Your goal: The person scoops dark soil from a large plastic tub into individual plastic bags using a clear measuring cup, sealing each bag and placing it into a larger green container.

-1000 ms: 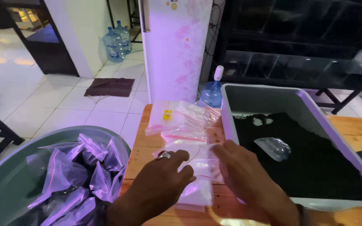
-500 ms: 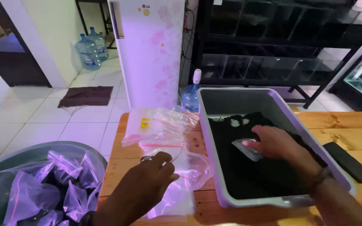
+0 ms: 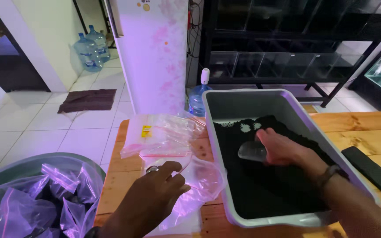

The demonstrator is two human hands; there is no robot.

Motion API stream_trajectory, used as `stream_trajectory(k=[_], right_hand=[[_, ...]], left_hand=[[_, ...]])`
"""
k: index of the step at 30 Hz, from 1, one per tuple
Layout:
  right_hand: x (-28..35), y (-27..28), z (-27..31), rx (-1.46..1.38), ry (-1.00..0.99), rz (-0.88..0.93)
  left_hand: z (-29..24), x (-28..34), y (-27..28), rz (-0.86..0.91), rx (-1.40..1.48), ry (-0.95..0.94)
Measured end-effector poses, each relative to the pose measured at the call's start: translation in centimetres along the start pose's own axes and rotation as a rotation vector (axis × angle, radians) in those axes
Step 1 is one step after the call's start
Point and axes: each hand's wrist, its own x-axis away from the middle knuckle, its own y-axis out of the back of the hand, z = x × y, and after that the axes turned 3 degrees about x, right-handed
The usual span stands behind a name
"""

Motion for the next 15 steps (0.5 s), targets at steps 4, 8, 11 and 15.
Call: stream_trajectory(k=[4, 8, 11, 15], right_hand=[[-1.2, 1.7, 0.7, -0.012, -0.054, -0.026], [-3.9, -0.1, -0.2, 0.172, -0.029, -0.12], [-4.5, -0.9, 0.2, 0.179, 0.042, -0.075], [-3.4, -1.7, 2.2, -0.005, 0.338, -0.062]], left_hand=[[0.1, -0.1, -0.1, 0.006, -0.027, 0.02], [0.1, 0.0, -0.5, 0.001, -0.048, 0.013], [0.1, -0.1, -0.7, -0.02, -0.043, -0.015], [-0.4, -0.2, -0.2, -0.021, -0.024, -0.019]])
